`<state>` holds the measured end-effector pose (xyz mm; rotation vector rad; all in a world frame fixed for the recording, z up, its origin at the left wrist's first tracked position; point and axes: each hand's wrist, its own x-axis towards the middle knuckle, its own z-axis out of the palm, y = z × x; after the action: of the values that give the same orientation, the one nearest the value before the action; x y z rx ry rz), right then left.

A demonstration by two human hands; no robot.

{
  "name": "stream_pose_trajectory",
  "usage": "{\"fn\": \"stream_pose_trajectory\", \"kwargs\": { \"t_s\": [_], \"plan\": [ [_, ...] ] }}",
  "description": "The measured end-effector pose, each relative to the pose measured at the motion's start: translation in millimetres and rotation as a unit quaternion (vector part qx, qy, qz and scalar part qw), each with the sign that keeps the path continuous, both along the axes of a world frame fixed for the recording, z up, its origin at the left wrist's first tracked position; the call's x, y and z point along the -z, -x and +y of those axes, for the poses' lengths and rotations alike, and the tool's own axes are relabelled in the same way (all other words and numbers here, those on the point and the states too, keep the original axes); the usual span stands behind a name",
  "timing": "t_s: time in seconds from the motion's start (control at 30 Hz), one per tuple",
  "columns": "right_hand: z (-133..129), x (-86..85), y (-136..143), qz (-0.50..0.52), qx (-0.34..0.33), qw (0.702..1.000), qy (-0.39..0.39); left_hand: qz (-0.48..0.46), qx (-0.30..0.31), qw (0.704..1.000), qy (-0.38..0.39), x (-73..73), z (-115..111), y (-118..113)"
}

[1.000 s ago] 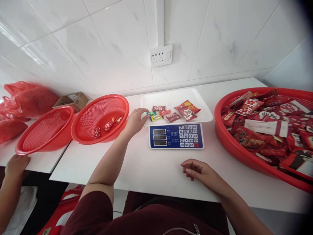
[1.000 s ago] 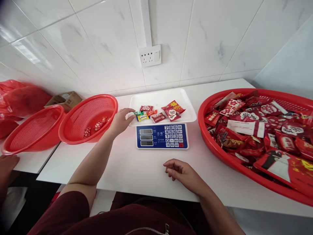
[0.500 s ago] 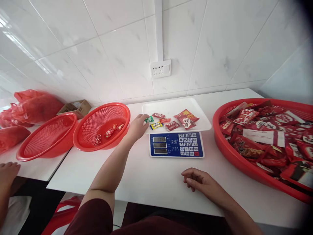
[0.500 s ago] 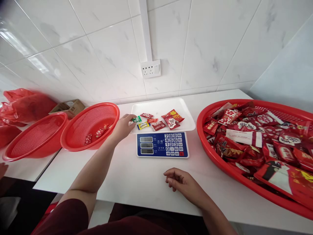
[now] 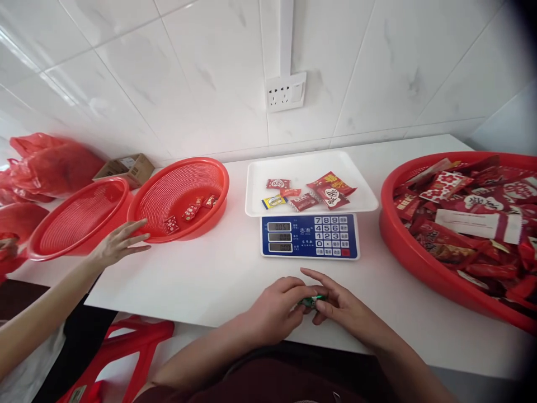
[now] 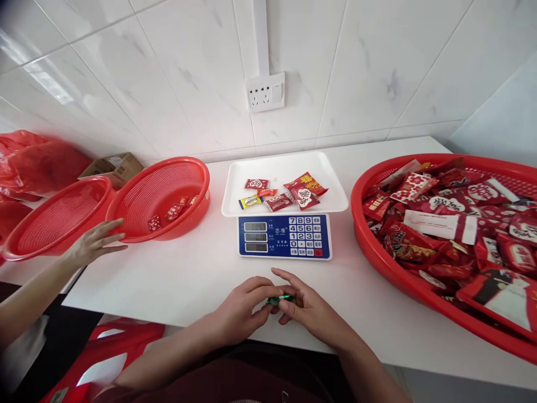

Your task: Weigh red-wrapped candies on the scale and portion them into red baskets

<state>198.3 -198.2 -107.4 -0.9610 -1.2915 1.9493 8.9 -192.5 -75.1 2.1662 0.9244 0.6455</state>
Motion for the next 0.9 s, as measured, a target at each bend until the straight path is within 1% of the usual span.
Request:
{"fn": "stream_pose_trajectory", "kwargs": {
  "t_s": [0.07,0.13,0.33,0.4,0.47,0.57,0.63,0.73,0.8,0.83,0.9],
  "plan": [
    [2.3,0.1,1.5,-0.027,-0.011,1.0,-0.002,-0.014,-0.002,1.0,-0.001,5.8,0.0,-3.1],
    [4.6,-0.2,2.0,-0.044,-0.016,0.999,-0.004,-0.028,0.004,1.0,-0.001,7.1,2.3,-4.3],
    [7.9,0.8,0.6,-0.037,-0.01,0.999,0.002,-0.047,0.017,0.999,0.017,1.3,6.0,-3.4],
    [7.9,2.5,0.0,-0.028,-0.007,1.0,0.008,-0.038,0.013,0.999,0.018,-1.0,8.4,-0.6],
    [7.5,3.9,-0.5,-0.019,-0.005,1.0,0.018,-0.018,-0.007,1.0,-0.001,-3.9,14.6,4.5],
    [6.7,3.5,-1.2,-0.009,-0.01,0.999,0.033,0.011,-0.067,0.995,-0.078,-13.1,32.1,15.6],
    [6.3,1.7,-1.6,-0.01,-0.012,0.999,0.038,0.024,-0.113,0.984,-0.133,-24.1,45.6,22.6],
    [6.1,-0.9,-1.1,-0.01,-0.007,0.999,0.03,0.033,-0.161,0.972,-0.168,-42.2,59.1,27.1],
    [5.6,-1.2,1.0,-0.006,-0.003,1.0,0.016,0.027,-0.163,0.972,-0.168,-49.2,61.0,24.5],
    [4.9,-0.9,2.7,-0.003,-0.002,1.0,0.008,0.024,-0.154,0.974,-0.165,-50.0,60.0,21.7],
    [2.9,-0.9,5.9,-0.001,0.0,1.0,-0.001,0.023,-0.125,0.98,-0.155,-46.4,55.1,14.1]
  ]
}}
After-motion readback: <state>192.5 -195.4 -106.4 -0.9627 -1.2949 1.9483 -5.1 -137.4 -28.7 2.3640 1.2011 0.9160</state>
